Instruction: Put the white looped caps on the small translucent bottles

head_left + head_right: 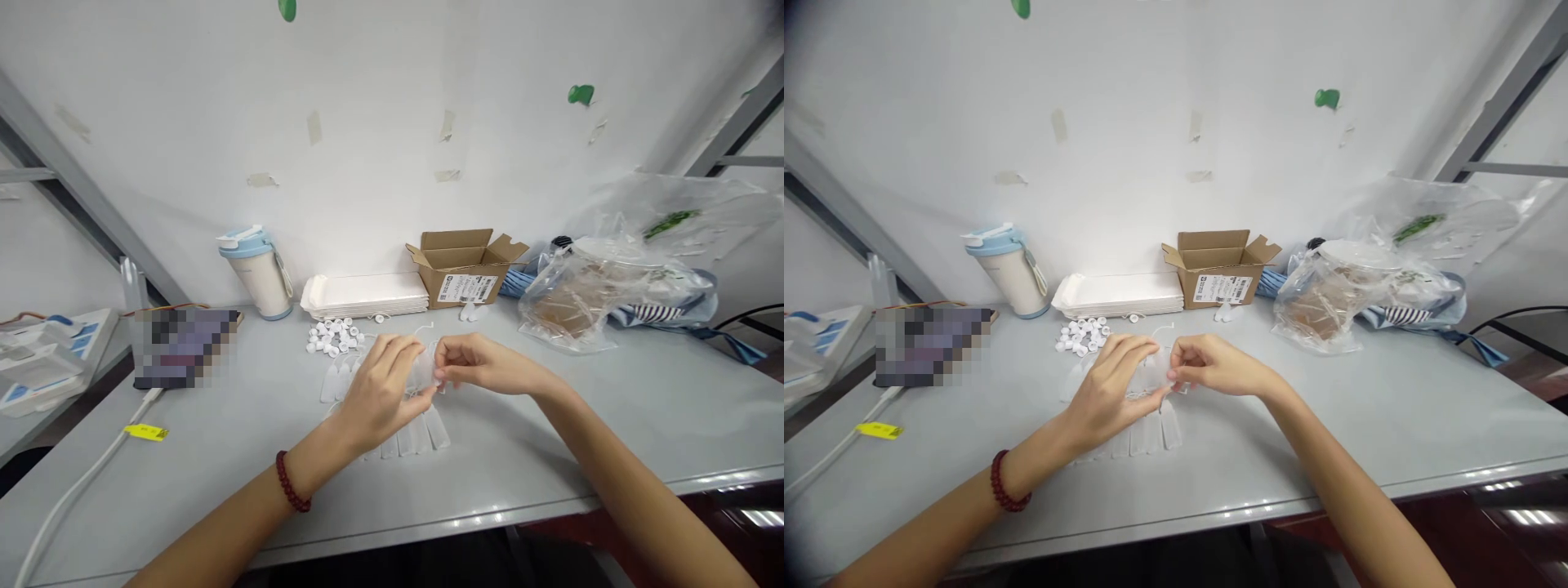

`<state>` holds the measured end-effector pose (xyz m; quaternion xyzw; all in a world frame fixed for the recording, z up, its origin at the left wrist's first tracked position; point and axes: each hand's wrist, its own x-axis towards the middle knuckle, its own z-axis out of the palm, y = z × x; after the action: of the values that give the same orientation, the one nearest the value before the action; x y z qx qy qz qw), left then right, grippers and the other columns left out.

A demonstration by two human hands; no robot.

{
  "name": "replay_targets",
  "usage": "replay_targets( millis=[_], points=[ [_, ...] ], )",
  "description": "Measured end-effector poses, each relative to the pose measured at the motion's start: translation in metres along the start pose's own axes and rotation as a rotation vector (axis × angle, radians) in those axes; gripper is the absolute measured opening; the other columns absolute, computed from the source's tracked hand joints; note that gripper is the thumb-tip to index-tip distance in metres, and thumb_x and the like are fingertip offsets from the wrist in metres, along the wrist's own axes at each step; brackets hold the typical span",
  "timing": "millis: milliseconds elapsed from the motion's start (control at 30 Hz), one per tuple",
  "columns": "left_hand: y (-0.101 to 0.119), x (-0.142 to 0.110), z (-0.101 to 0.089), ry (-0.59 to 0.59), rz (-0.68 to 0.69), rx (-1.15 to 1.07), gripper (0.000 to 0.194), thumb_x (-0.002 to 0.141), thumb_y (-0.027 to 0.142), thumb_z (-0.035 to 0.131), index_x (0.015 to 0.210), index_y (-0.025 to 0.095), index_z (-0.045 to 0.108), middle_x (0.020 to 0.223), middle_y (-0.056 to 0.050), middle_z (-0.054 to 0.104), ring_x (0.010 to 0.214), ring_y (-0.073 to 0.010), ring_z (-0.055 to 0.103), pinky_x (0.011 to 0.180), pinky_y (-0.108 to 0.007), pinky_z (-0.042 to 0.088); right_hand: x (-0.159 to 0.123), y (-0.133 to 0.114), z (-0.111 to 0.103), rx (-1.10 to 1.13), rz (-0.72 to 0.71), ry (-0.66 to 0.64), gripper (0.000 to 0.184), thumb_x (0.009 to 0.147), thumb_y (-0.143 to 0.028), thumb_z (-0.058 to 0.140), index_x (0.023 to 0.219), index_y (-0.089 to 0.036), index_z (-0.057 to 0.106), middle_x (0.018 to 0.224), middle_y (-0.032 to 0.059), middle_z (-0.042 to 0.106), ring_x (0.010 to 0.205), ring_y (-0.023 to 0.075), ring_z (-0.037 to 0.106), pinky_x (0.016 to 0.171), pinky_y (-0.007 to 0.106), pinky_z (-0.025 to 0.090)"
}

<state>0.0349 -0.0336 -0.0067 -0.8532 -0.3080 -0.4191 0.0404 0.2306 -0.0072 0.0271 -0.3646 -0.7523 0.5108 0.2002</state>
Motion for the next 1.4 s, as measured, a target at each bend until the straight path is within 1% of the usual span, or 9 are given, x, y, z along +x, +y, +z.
replay_targets(
  millis=[133,300,500,667,1000,1167,1267,1333,1400],
  points=[
    [0.018,-0.002,-0.001,-0.167,-0.011,-0.118,0.031,0.078,0.021,0.063,0.106,0.013,0.052,0.104,-0.011,0.061,0.096,-0.0242,0.05,0.081,-0.04,0.049,-0.011,0.0,-0.021,-0.046,0.146,-0.325,0.024,0.082,-0.038,0.057,0.077,-0.015,0.06,0.074,0.0042,0.069,0.068,0.0148,0.065,0.059,0.025,0.049],
    [0.031,-0.008,-0.001,-0.427,-0.073,-0.193,0.028,0.076,0.027,0.065,0.099,0.015,0.056,0.094,-0.009,0.063,0.094,-0.0253,0.05,0.077,-0.038,0.05,-0.012,0.002,-0.025,-0.098,0.293,-0.509,0.025,0.083,-0.036,0.054,0.076,-0.013,0.062,0.073,0.005,0.07,0.061,0.0126,0.066,0.052,0.02,0.045],
    [0.033,-0.01,0.004,-0.527,-0.008,-0.121,0.021,0.078,0.028,0.062,0.094,0.014,0.059,0.093,-0.009,0.062,0.092,-0.0252,0.049,0.078,-0.039,0.048,-0.007,0.001,-0.017,-0.15,0.392,-0.544,0.019,0.08,-0.032,0.054,0.077,-0.014,0.059,0.064,0.0019,0.066,0.056,0.0122,0.065,0.046,0.018,0.043],
    [0.034,-0.011,0.006,-0.535,-0.022,-0.072,0.023,0.078,0.031,0.06,0.093,0.014,0.059,0.089,-0.009,0.06,0.091,-0.0247,0.048,0.079,-0.038,0.047,-0.004,0.007,-0.015,-0.156,0.388,-0.542,0.022,0.078,-0.036,0.057,0.076,-0.014,0.058,0.063,0.0024,0.066,0.056,0.0138,0.065,0.045,0.019,0.042],
    [0.031,-0.011,0.007,-0.521,-0.009,-0.018,0.022,0.078,0.031,0.058,0.091,0.014,0.056,0.092,-0.008,0.058,0.09,-0.0243,0.046,0.08,-0.039,0.046,0.0,0.009,-0.007,-0.217,0.39,-0.559,0.018,0.078,-0.033,0.054,0.073,-0.015,0.054,0.06,0.0008,0.064,0.053,0.0135,0.063,0.043,0.02,0.041],
    [0.031,-0.012,0.006,-0.543,-0.007,0.008,0.022,0.078,0.031,0.059,0.092,0.014,0.055,0.092,-0.008,0.057,0.091,-0.0254,0.047,0.079,-0.04,0.046,0.0,0.011,-0.01,-0.202,0.398,-0.564,0.021,0.078,-0.035,0.056,0.074,-0.014,0.056,0.059,0.0012,0.064,0.053,0.0134,0.063,0.042,0.019,0.04],
    [0.032,-0.01,0.003,-0.533,-0.055,-0.013,0.037,0.074,0.035,0.066,0.1,0.014,0.053,0.096,-0.009,0.057,0.093,-0.0261,0.048,0.08,-0.04,0.047,-0.004,0.01,-0.019,-0.148,0.326,-0.446,0.023,0.078,-0.037,0.057,0.078,-0.014,0.058,0.062,0.0019,0.066,0.052,0.0126,0.063,0.044,0.019,0.04],
    [0.03,-0.008,-0.001,-0.495,-0.099,-0.019,0.054,0.069,0.044,0.071,0.107,0.012,0.05,0.098,-0.011,0.057,0.093,-0.0272,0.049,0.078,-0.041,0.047,-0.004,0.011,-0.028,-0.122,0.215,-0.217,0.024,0.08,-0.038,0.055,0.079,-0.015,0.059,0.065,0.0032,0.067,0.051,0.0123,0.062,0.046,0.021,0.041],
    [0.022,-0.004,-0.005,-0.419,-0.147,0.001,0.058,0.069,0.049,0.07,0.109,0.013,0.048,0.098,-0.012,0.058,0.093,-0.0279,0.05,0.075,-0.041,0.048,-0.002,0.017,-0.038,-0.145,0.113,0.104,0.023,0.083,-0.037,0.052,0.08,-0.015,0.058,0.068,0.0046,0.067,0.052,0.0132,0.061,0.049,0.024,0.043]
  ],
)
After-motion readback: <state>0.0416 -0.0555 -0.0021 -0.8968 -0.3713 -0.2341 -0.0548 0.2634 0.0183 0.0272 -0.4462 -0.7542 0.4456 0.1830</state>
